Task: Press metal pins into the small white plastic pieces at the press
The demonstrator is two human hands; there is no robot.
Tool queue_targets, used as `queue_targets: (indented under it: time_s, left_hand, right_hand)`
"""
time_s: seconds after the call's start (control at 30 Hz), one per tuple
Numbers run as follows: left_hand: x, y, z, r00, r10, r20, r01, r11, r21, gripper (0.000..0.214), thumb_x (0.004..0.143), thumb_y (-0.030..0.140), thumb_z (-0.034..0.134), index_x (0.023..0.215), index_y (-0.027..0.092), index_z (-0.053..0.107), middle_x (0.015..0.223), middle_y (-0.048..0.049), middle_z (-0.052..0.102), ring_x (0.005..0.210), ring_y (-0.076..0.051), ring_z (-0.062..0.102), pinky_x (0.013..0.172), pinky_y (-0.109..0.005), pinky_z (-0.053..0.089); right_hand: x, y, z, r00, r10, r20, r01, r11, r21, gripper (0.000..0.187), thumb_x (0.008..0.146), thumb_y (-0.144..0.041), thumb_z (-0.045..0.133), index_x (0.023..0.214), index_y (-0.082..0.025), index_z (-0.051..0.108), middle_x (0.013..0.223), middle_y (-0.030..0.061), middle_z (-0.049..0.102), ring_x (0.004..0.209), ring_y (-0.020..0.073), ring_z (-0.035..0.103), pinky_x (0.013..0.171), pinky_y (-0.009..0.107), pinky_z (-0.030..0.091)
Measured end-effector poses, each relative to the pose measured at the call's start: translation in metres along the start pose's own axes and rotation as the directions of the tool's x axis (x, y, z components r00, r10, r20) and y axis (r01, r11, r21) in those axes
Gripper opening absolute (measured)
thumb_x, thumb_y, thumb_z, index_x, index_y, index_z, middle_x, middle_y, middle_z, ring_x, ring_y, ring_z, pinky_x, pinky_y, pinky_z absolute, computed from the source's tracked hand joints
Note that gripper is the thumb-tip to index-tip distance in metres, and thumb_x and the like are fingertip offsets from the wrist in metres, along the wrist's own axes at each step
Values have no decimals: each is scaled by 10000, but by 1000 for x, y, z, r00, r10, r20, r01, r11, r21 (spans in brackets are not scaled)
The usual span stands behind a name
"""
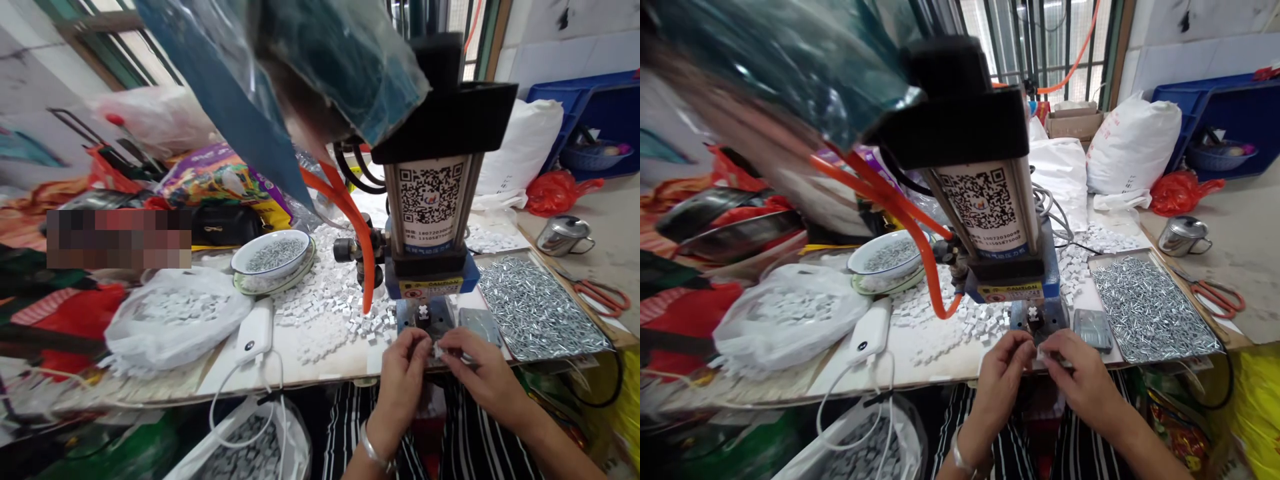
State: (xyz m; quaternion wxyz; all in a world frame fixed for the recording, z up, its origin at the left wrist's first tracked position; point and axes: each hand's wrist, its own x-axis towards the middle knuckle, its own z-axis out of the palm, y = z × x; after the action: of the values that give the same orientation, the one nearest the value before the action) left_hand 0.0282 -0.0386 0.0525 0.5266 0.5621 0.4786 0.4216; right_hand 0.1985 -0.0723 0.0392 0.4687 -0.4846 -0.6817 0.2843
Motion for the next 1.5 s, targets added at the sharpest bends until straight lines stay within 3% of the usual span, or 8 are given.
queue_targets:
  time_s: [0.1,0.17,0.5,0.7,0.9,1.1,1.37,1.5]
  left_hand:
    - [27,-3,-5,969,175,-173,-152,979,136,106,857,271,670,938,221,716,905,-36,686,883,-210,610,829,-313,467]
    - [43,-7,-4,959,224,-171,-199,968,153,145,814,237,699,956,232,726,974,-39,698,952,-221,616,907,-344,459]
    - [63,-32,7,999,53,15,-46,955,-293,279,767,384,812,938,181,727,965,-54,739,941,-208,644,936,-345,462]
    - [63,-34,7,1000,26,16,-17,917,-398,320,709,382,871,907,173,733,929,-53,747,903,-203,647,888,-325,466]
    - [65,-38,6,999,31,27,-18,915,-403,312,720,383,866,908,173,732,932,-46,742,907,-200,644,913,-337,464]
    - [64,-46,7,997,79,6,-67,885,-461,368,711,360,867,1000,198,707,1032,-53,737,1010,-218,651,964,-351,472]
    - [66,-42,7,992,117,-46,-124,965,-231,243,803,403,772,883,179,720,882,-43,744,859,-207,647,849,-337,492]
    - [64,-38,6,995,100,-29,-104,979,-174,208,826,359,721,939,185,742,950,-67,773,926,-233,674,892,-359,488]
  right_hand:
    - [16,2,-6,995,72,-62,-71,997,11,148,968,-322,576,1039,-232,671,1000,51,697,884,187,647,807,320,538]
    - [29,5,-7,991,93,-95,-89,995,39,160,960,-345,582,1009,-223,673,968,49,698,868,189,643,789,318,532]
    - [65,29,18,970,135,-201,-123,990,67,206,909,-364,612,981,-205,722,942,68,752,860,214,700,785,358,557]
    - [66,36,22,977,42,-211,-54,997,-48,176,932,-309,576,973,-225,726,935,68,756,877,218,705,792,359,571]
    - [64,35,25,963,-254,-88,209,913,-350,275,982,-199,453,1021,-228,724,995,99,717,930,238,662,823,386,556]
    - [63,36,20,949,-311,-41,276,890,-363,244,994,-179,476,1084,-213,700,1024,97,694,959,235,634,849,392,554]
    - [58,32,11,963,-259,-69,234,939,-252,345,955,-135,488,1199,-272,689,1142,90,659,1083,234,613,916,415,556]
    - [32,52,-8,983,-168,-75,145,958,-249,354,973,-216,508,1295,-279,643,1230,94,643,1154,238,608,981,425,541]
